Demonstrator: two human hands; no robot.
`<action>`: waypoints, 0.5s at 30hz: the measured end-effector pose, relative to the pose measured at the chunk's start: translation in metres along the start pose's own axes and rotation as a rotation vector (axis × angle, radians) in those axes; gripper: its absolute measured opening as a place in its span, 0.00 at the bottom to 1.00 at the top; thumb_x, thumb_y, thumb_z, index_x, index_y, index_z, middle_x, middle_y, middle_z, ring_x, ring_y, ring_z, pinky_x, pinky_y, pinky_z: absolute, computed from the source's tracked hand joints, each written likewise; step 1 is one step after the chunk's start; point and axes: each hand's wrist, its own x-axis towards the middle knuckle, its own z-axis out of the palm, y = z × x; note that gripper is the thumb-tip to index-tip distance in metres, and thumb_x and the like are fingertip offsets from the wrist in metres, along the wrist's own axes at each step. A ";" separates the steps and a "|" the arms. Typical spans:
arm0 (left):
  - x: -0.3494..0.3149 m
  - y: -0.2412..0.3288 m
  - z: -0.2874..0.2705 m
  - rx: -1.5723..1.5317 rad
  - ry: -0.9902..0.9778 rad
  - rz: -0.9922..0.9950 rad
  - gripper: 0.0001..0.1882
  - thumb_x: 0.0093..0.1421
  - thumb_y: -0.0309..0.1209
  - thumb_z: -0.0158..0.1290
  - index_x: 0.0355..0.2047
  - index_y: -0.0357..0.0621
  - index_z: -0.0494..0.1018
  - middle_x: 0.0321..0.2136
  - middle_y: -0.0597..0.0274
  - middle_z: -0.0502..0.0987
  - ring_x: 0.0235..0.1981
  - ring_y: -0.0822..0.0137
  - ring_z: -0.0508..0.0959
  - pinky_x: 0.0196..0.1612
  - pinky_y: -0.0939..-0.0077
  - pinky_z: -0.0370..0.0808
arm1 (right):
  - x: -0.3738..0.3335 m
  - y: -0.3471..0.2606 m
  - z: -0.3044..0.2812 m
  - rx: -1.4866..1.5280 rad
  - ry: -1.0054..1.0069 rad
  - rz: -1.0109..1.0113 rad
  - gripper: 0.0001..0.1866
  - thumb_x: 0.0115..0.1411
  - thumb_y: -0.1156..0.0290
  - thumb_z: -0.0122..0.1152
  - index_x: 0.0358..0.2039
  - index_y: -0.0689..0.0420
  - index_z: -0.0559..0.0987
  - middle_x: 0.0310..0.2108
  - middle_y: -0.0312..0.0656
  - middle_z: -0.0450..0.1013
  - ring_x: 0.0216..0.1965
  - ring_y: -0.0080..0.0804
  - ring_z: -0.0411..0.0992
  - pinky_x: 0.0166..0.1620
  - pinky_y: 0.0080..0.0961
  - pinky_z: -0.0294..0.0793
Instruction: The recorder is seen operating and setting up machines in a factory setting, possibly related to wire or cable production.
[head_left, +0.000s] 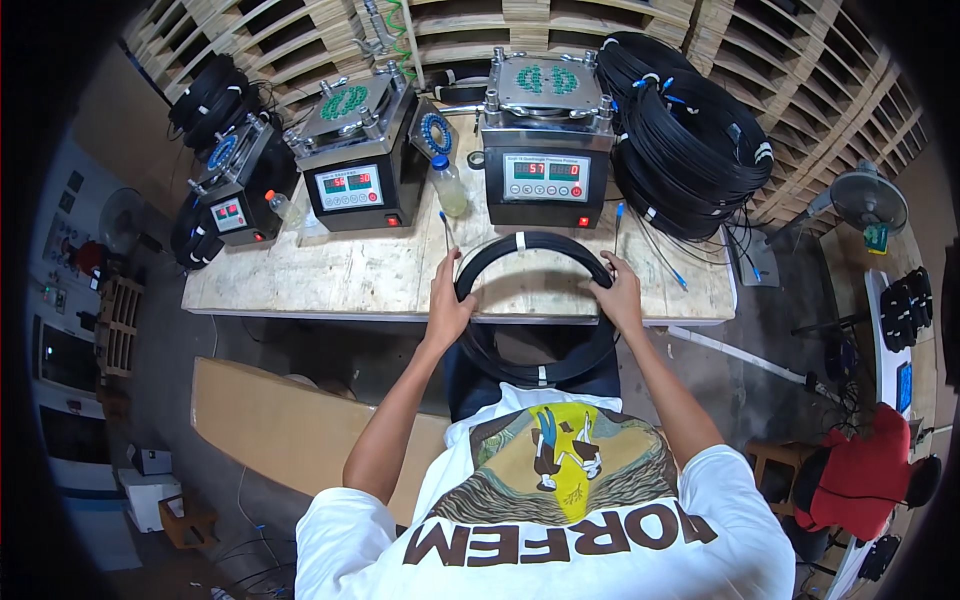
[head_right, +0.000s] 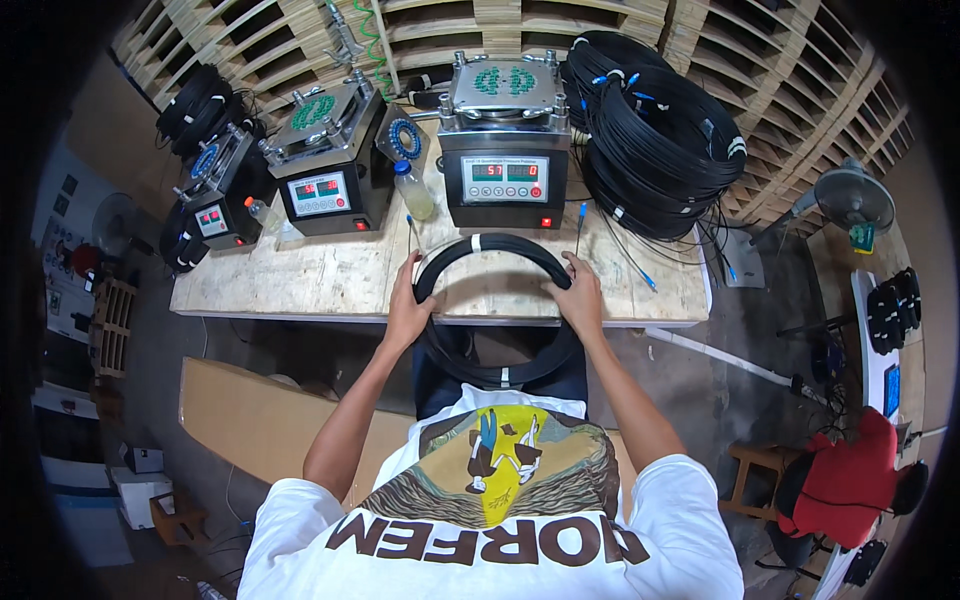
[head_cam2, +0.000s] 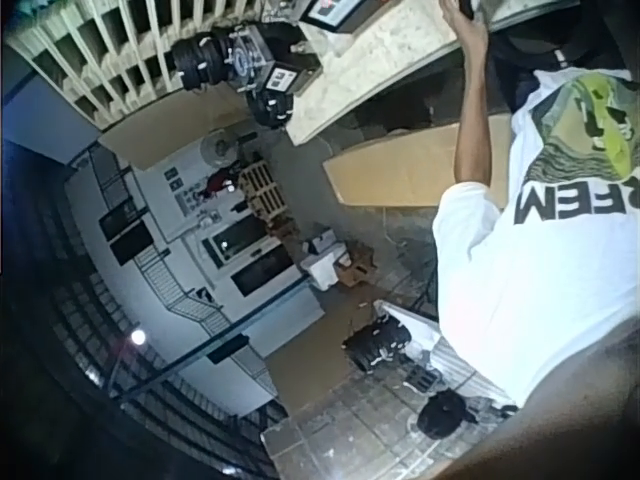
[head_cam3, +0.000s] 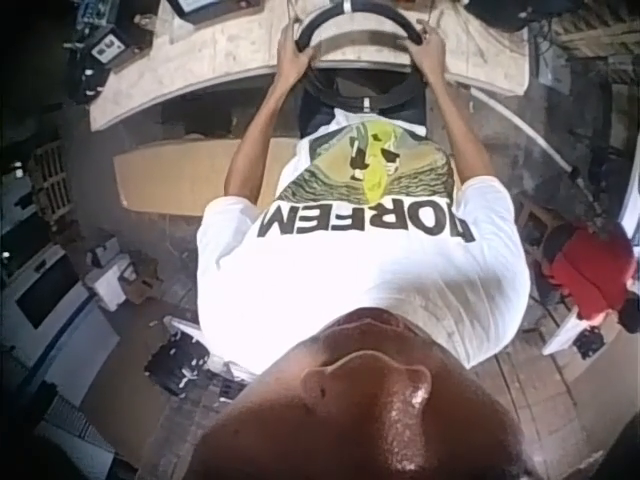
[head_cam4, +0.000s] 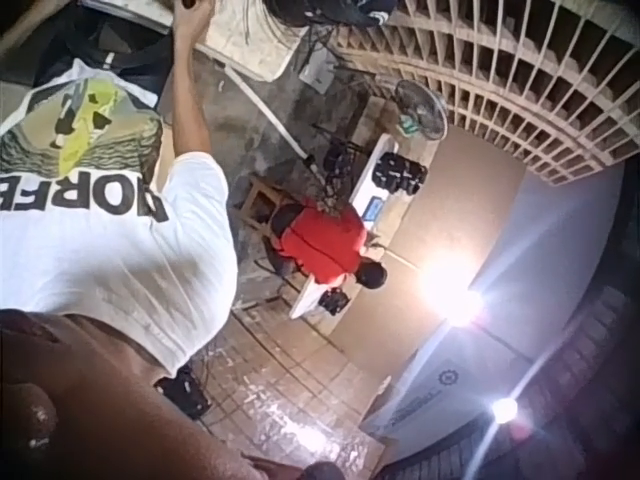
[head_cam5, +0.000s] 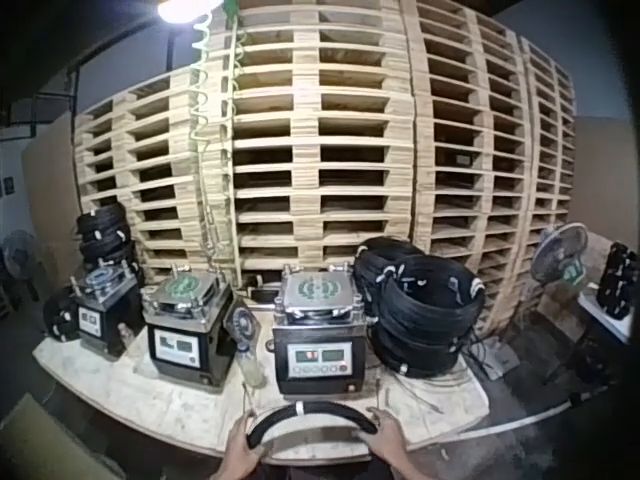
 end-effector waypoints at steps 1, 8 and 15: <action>-0.003 0.008 -0.002 -0.022 -0.014 -0.005 0.45 0.47 0.16 0.54 0.68 0.38 0.53 0.63 0.45 0.63 0.66 0.48 0.63 0.67 0.63 0.59 | -0.003 0.007 -0.004 -0.039 0.026 -0.059 0.37 0.43 0.73 0.70 0.57 0.61 0.73 0.43 0.51 0.75 0.47 0.48 0.75 0.48 0.38 0.74; -0.044 0.056 -0.055 -0.202 0.185 -0.177 0.46 0.47 0.16 0.53 0.68 0.39 0.53 0.66 0.47 0.61 0.66 0.51 0.62 0.64 0.67 0.61 | -0.029 -0.071 -0.025 0.193 0.082 -0.290 0.43 0.41 0.83 0.67 0.63 0.58 0.68 0.56 0.50 0.71 0.51 0.41 0.73 0.43 0.28 0.74; -0.023 0.084 -0.158 -0.266 0.504 -0.132 0.47 0.50 0.14 0.51 0.71 0.46 0.52 0.50 0.55 0.72 0.35 0.71 0.73 0.39 0.77 0.73 | 0.014 -0.177 0.003 0.342 0.062 -0.500 0.40 0.42 0.82 0.68 0.60 0.60 0.71 0.54 0.48 0.73 0.49 0.38 0.75 0.46 0.26 0.74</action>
